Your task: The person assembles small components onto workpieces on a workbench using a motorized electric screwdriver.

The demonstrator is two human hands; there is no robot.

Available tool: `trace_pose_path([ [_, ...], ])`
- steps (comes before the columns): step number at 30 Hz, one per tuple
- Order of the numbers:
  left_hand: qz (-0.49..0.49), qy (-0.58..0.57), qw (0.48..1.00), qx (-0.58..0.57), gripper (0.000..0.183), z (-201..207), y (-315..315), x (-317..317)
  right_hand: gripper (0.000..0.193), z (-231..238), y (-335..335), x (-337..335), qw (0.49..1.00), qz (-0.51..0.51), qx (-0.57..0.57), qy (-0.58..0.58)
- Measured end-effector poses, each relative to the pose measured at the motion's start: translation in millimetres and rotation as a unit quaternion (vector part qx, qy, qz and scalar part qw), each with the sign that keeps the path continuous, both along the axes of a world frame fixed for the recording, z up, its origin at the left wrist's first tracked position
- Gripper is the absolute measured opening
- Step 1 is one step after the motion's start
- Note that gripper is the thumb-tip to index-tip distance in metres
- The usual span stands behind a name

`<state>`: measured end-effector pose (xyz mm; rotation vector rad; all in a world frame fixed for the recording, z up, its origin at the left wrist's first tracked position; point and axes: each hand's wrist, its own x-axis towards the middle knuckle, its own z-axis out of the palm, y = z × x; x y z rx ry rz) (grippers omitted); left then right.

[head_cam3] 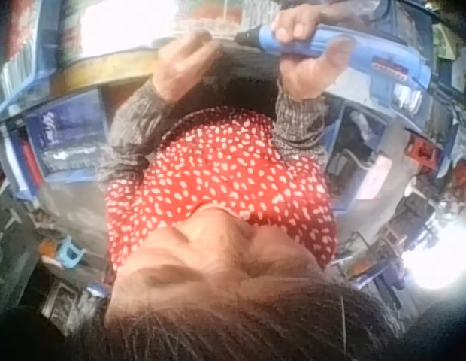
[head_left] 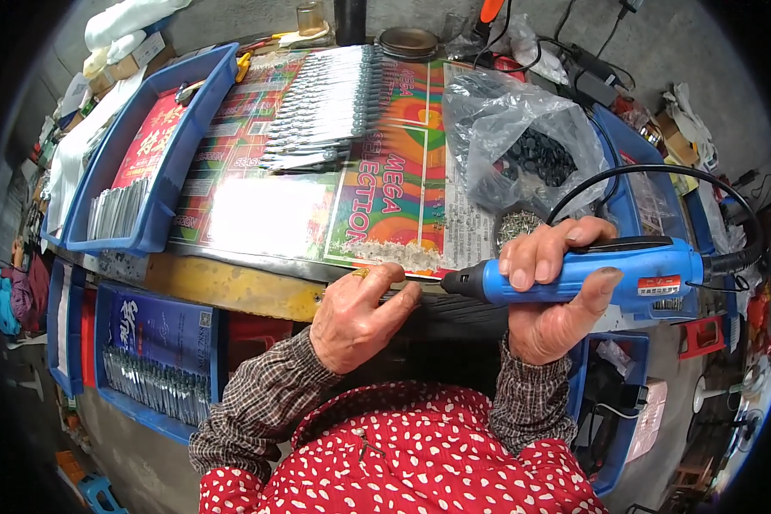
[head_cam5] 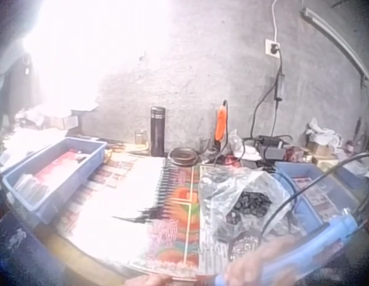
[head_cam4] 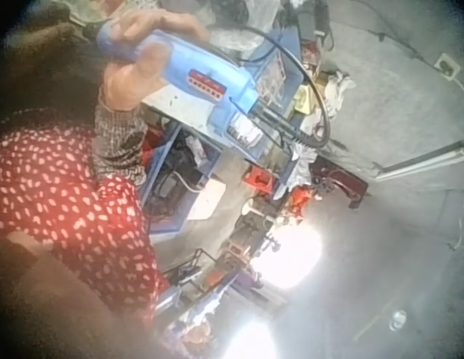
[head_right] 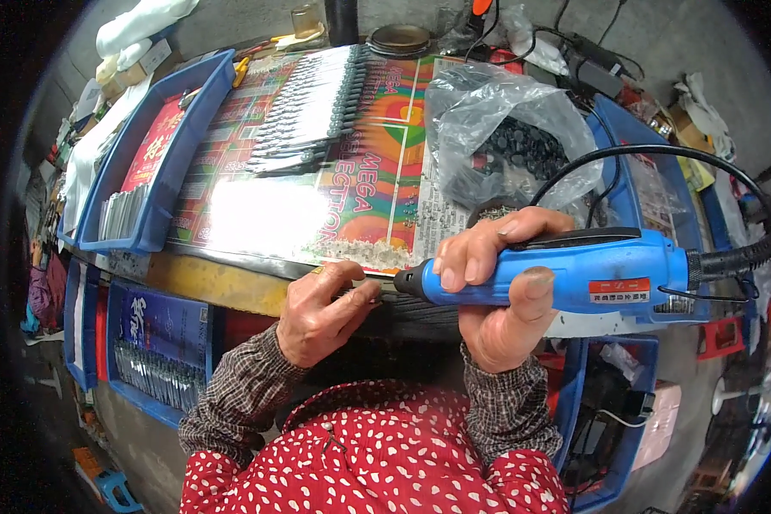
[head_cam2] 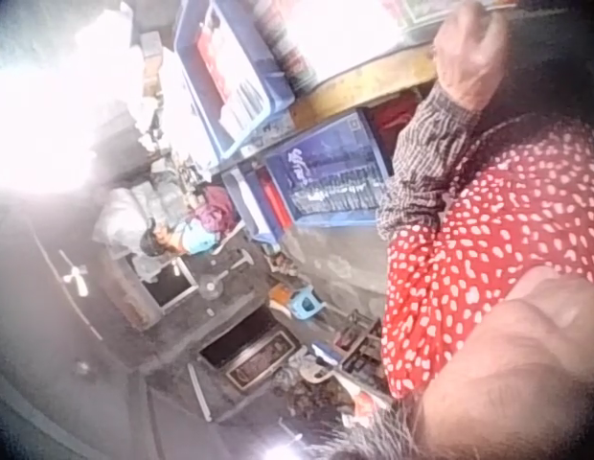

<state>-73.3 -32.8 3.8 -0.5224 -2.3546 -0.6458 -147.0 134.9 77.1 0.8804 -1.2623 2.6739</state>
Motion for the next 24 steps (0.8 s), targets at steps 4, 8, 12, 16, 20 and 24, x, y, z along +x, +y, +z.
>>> trace_pose_path([
  [4,-0.002,0.011,1.0,-0.007,0.027,0.6,-2.3,0.7,0.049,-0.5,-0.9,0.6,1.0,0.006,-0.001,0.0],
  [8,-0.007,0.018,1.0,0.016,0.026,0.8,-2.1,2.4,0.049,-2.8,1.1,0.6,1.0,0.014,-0.011,0.0],
  [12,-0.001,0.05,0.999,0.006,0.026,2.3,-1.7,2.2,0.049,-3.1,1.1,1.8,1.0,0.016,-0.015,0.002],
  [16,0.003,0.057,0.998,-0.002,0.026,1.2,-3.0,4.3,0.047,-0.4,-4.3,3.7,1.0,0.004,-0.019,0.019],
  [20,-0.003,0.081,0.997,-0.008,0.025,-0.7,-3.0,2.7,0.047,1.0,-5.8,5.9,0.999,0.003,-0.027,0.016],
  [24,0.0,0.09,0.996,-0.003,0.025,1.3,-2.0,2.9,0.048,-2.9,-7.1,5.6,0.999,0.013,-0.027,0.013],
])
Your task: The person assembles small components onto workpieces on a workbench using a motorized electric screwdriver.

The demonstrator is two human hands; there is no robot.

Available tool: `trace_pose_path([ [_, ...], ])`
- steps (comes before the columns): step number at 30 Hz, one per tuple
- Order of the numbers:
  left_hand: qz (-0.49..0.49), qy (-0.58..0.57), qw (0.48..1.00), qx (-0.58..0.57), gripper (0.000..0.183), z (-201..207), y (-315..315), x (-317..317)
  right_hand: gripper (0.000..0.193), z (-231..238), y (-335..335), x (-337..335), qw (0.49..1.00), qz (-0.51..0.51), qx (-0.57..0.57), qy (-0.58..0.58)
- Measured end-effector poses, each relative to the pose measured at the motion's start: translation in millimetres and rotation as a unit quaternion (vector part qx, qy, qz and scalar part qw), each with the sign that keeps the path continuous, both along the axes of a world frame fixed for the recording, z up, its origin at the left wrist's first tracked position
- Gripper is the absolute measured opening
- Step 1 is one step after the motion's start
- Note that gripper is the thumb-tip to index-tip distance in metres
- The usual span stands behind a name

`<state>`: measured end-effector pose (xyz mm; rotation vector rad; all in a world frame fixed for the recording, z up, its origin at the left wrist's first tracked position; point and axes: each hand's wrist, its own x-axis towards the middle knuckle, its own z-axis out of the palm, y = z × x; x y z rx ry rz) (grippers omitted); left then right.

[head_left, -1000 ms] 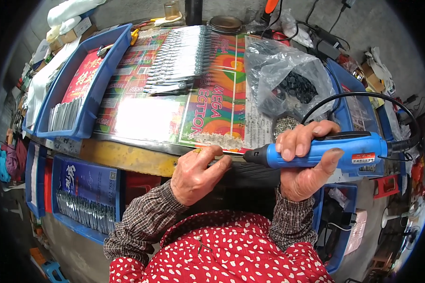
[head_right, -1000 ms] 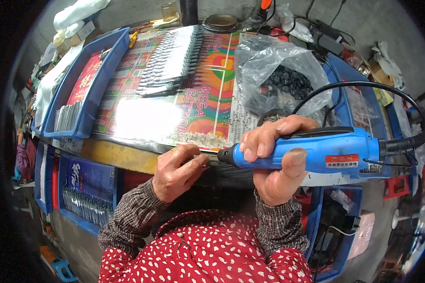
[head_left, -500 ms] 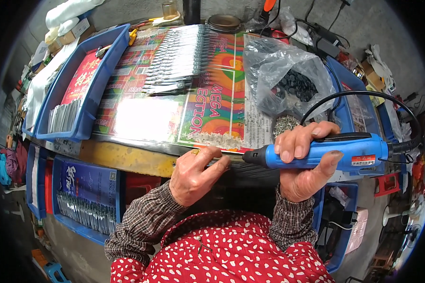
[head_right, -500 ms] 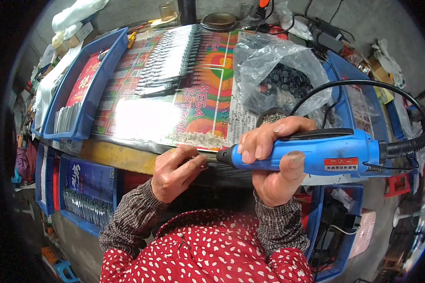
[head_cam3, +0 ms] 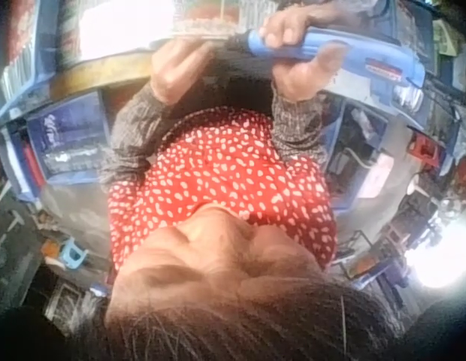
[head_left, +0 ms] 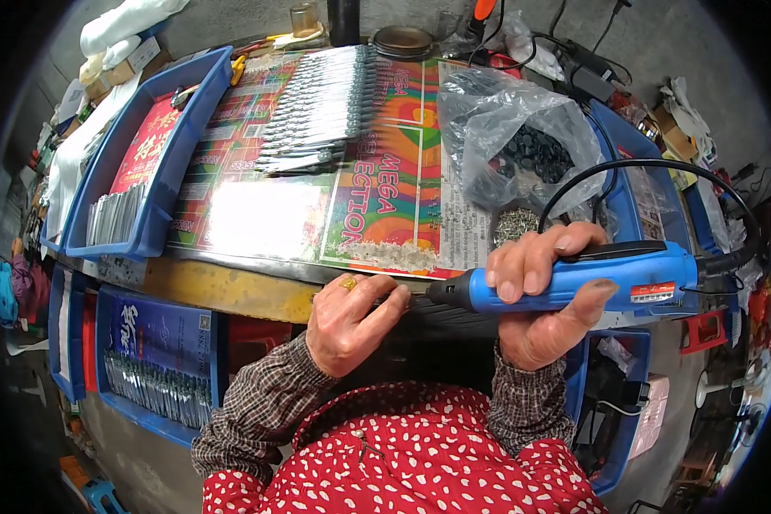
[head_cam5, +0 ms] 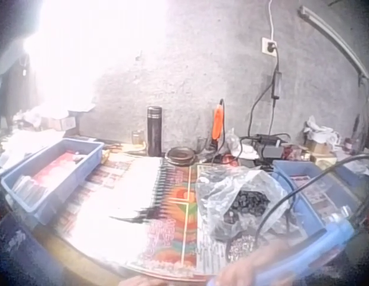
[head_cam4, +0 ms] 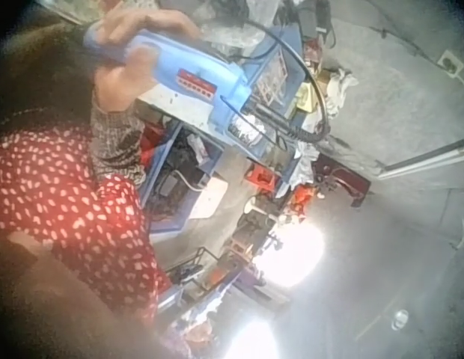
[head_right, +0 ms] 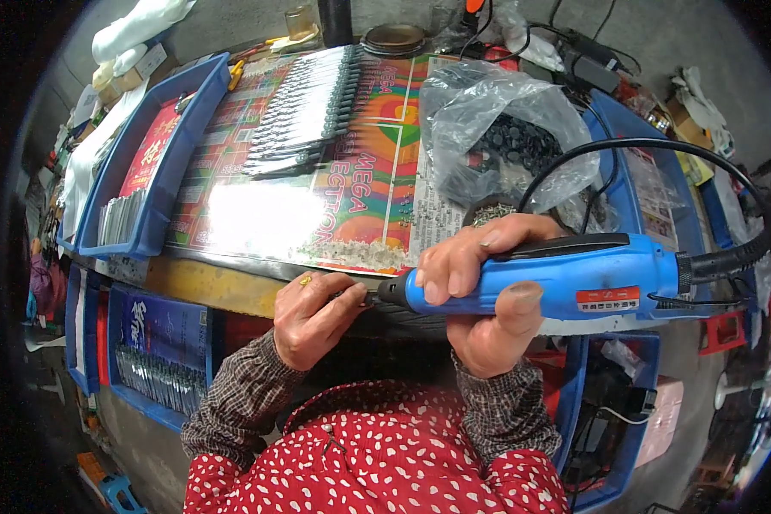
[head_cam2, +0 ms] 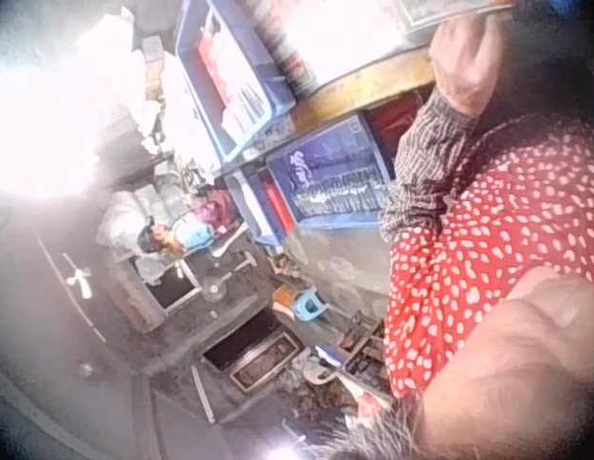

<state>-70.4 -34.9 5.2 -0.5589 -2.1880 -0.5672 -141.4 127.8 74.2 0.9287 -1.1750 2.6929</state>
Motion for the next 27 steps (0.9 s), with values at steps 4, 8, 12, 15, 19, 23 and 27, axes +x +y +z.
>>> trace_pose_path([
  [4,0.005,0.003,1.0,-0.002,0.024,0.6,0.3,1.1,0.049,0.1,-1.9,0.2,1.0,-0.005,-0.001,-0.006],
  [8,0.009,0.009,1.0,0.007,0.021,1.6,1.0,1.5,0.049,-2.7,2.8,-2.0,0.999,0.012,-0.01,-0.03],
  [12,0.012,0.013,1.0,0.021,0.021,-0.2,1.3,1.2,0.05,-3.0,4.4,-3.2,0.999,0.03,-0.013,-0.038],
  [15,0.007,0.01,0.999,0.03,0.022,0.0,2.0,0.8,0.05,-4.7,6.2,-4.4,0.999,0.033,-0.02,-0.029],
  [19,0.017,0.01,1.0,0.018,0.028,-0.4,1.4,1.5,0.049,-3.9,3.6,-3.1,0.999,0.031,-0.022,-0.028],
  [23,0.019,0.006,1.0,0.007,0.032,1.0,1.2,1.8,0.049,0.2,-2.9,0.3,0.999,-0.012,-0.035,-0.031],
  [27,0.011,0.009,1.0,-0.001,0.031,2.3,0.5,1.9,0.049,1.4,-1.4,-0.3,0.999,-0.014,-0.036,-0.026],
])
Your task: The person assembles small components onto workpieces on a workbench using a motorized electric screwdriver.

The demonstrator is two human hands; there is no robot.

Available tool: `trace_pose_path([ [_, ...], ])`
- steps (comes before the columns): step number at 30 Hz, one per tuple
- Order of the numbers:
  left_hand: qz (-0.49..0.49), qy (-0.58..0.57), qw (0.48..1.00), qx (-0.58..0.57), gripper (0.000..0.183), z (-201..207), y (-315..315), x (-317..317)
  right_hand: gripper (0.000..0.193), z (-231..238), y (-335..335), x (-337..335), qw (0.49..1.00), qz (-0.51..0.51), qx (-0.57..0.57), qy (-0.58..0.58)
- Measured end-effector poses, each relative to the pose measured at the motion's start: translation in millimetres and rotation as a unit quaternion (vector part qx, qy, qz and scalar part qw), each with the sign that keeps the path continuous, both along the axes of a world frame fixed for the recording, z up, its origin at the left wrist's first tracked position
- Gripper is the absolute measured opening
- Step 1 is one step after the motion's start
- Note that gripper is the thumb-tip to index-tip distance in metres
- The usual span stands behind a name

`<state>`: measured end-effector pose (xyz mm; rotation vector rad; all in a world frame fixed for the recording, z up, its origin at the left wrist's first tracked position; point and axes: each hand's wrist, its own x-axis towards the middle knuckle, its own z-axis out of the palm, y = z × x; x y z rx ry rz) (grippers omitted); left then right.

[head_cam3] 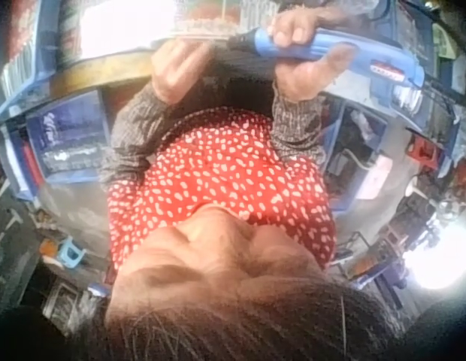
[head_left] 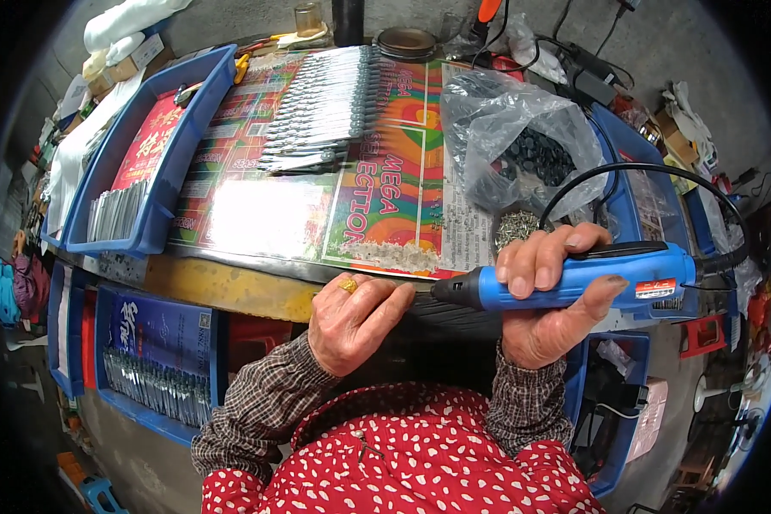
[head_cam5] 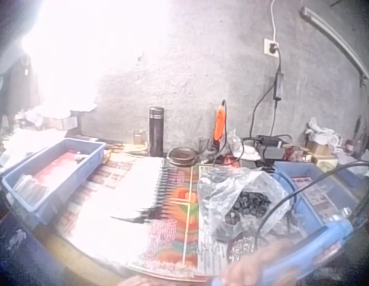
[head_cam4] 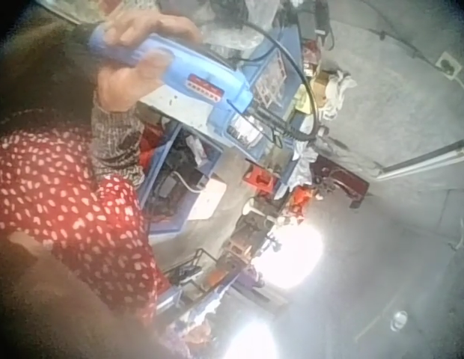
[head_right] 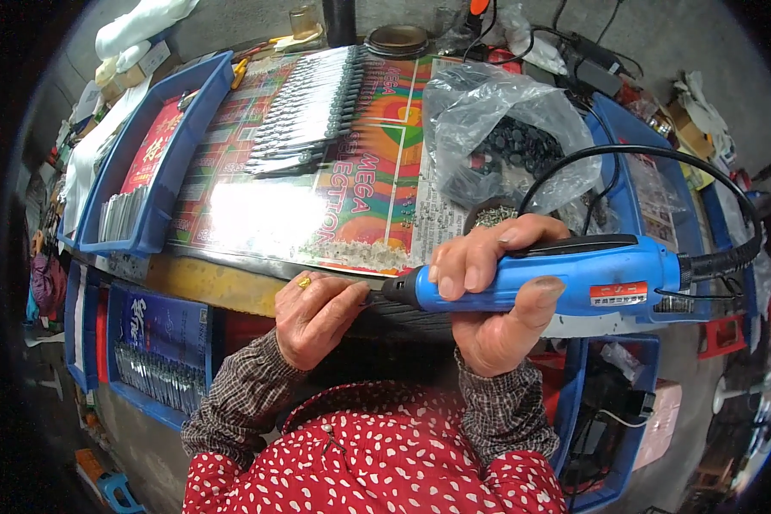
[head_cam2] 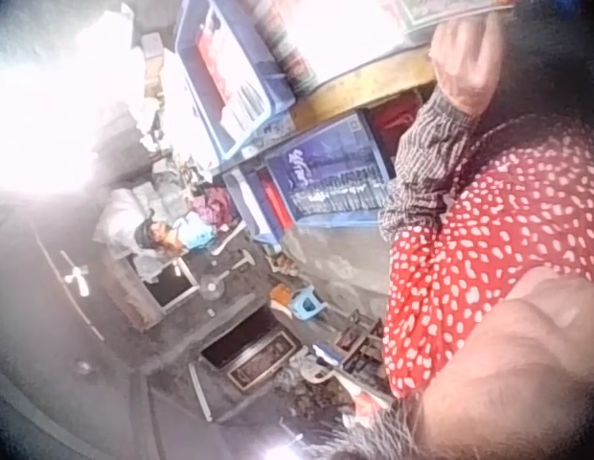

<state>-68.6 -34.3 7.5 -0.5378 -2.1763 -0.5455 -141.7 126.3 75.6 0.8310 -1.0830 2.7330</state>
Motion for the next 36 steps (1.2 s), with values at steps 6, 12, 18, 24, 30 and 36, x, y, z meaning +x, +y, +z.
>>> trace_pose_path([
  [6,0.004,0.031,0.999,-0.013,0.028,-2.5,-0.9,-1.3,0.048,-0.5,0.1,0.0,1.0,-0.001,0.005,-0.001],
  [12,0.017,0.006,1.0,-0.021,0.028,-0.9,-0.8,-1.0,0.048,0.8,0.4,-0.9,1.0,-0.007,0.006,0.004],
  [18,0.019,0.004,1.0,-0.008,0.022,0.3,0.0,-1.0,0.05,-1.3,3.2,-2.0,1.0,0.02,0.002,0.003],
  [24,0.017,0.001,0.999,0.028,0.018,-0.7,0.1,0.8,0.05,-1.2,0.4,0.4,1.0,0.017,0.011,0.016],
  [30,0.012,0.002,0.999,0.052,0.018,-2.3,-0.2,1.2,0.05,-1.0,0.5,0.5,1.0,0.018,0.014,0.016],
  [36,0.008,0.032,0.999,0.013,0.027,-3.8,0.2,-2.2,0.05,-2.0,2.2,-0.3,1.0,0.019,0.019,0.014],
])
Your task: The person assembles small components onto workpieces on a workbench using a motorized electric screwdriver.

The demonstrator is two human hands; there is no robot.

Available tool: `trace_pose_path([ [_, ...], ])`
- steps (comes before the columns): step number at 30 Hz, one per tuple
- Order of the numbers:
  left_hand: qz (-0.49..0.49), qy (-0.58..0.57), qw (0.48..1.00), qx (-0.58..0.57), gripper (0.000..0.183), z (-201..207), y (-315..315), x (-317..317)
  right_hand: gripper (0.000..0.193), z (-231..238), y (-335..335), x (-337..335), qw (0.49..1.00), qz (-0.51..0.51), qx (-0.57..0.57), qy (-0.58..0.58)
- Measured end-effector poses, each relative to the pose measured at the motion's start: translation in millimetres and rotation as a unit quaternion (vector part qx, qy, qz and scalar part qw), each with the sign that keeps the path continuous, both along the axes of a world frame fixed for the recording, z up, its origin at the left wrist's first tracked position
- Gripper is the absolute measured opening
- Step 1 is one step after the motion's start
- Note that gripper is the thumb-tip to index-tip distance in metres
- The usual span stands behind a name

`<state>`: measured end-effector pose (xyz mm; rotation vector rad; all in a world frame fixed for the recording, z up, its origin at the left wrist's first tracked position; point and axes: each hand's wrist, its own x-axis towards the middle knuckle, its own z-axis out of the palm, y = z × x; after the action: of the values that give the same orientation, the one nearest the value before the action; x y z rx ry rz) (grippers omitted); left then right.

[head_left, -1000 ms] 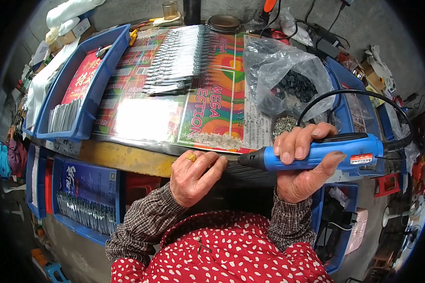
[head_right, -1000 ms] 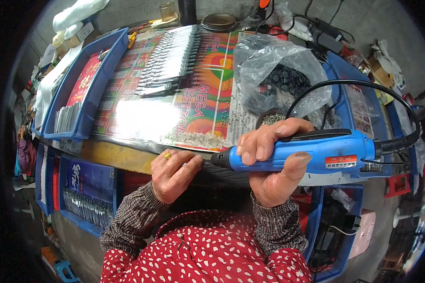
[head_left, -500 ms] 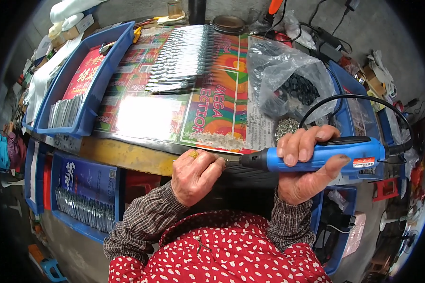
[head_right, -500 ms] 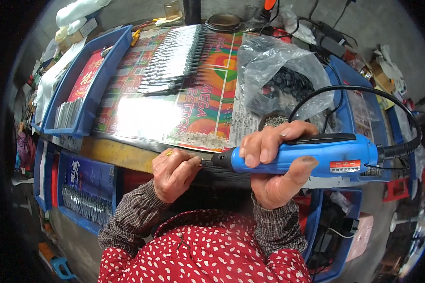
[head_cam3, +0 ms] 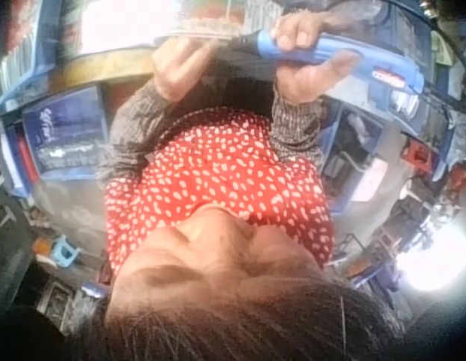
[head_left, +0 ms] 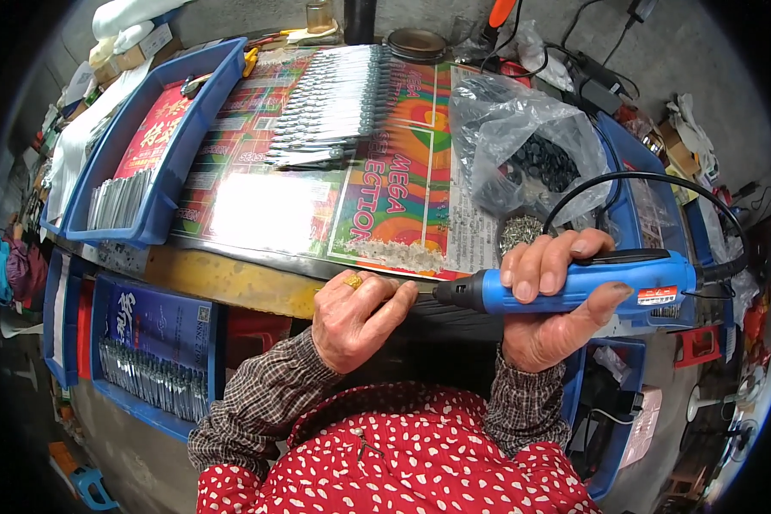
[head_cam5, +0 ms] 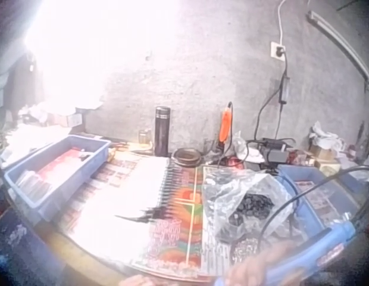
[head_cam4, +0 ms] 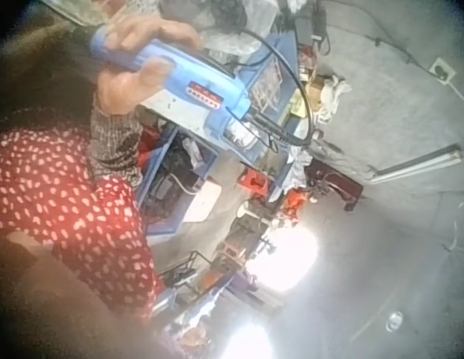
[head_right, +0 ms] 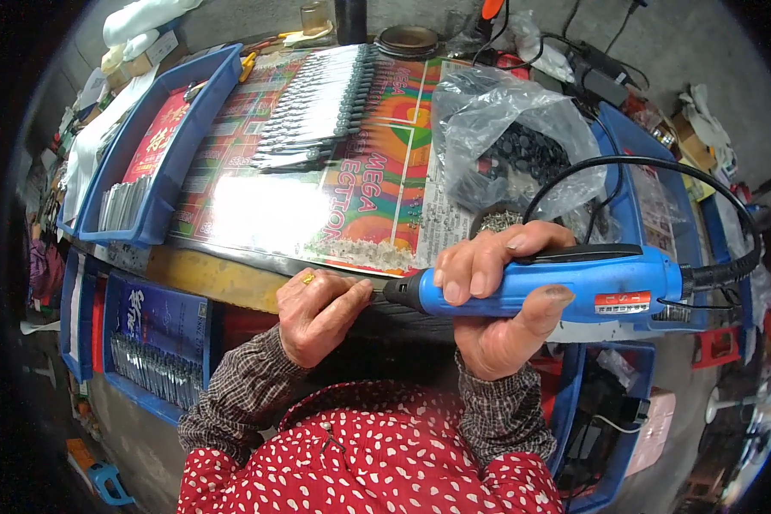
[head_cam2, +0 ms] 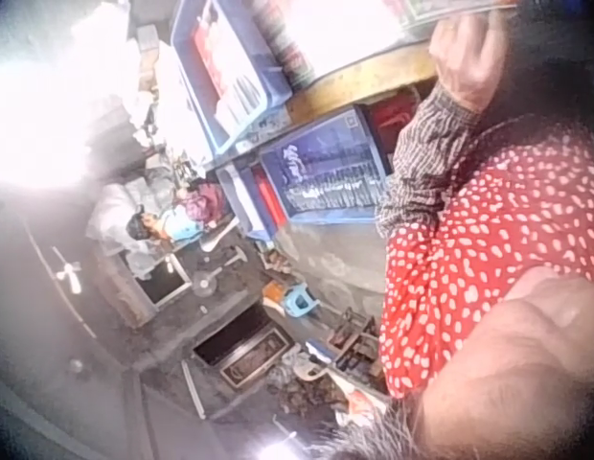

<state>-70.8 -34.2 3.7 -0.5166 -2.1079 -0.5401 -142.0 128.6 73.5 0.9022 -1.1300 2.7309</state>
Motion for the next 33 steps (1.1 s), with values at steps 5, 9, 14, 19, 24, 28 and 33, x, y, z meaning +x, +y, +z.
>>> trace_pose_path([
  [5,0.007,0.005,1.0,-0.025,0.026,-1.2,-1.1,0.6,0.05,0.6,2.1,-0.3,1.0,0.0,-0.003,-0.004],
  [9,0.005,-0.002,1.0,-0.028,0.026,-1.2,-3.3,2.1,0.049,0.4,1.7,-1.0,1.0,-0.01,-0.007,-0.003],
  [14,-0.011,-0.006,1.0,-0.021,0.025,-0.5,-2.6,2.3,0.049,0.9,3.9,-1.2,1.0,-0.019,-0.005,-0.004],
  [19,-0.016,0.003,1.0,-0.009,0.024,0.8,-2.2,2.7,0.05,1.1,3.9,-1.0,1.0,-0.027,-0.007,-0.007],
  [24,-0.017,0.006,1.0,-0.011,0.021,3.1,-2.5,3.7,0.05,0.8,4.0,-1.1,1.0,-0.026,-0.002,-0.008],
  [28,-0.015,-0.005,0.999,-0.035,0.021,2.9,-3.1,3.6,0.05,-0.3,4.8,-1.5,1.0,-0.025,0.001,-0.011],
  [33,-0.018,0.004,1.0,-0.018,0.024,1.4,-3.0,3.0,0.05,0.3,5.3,-1.7,1.0,-0.023,0.002,-0.007],
])
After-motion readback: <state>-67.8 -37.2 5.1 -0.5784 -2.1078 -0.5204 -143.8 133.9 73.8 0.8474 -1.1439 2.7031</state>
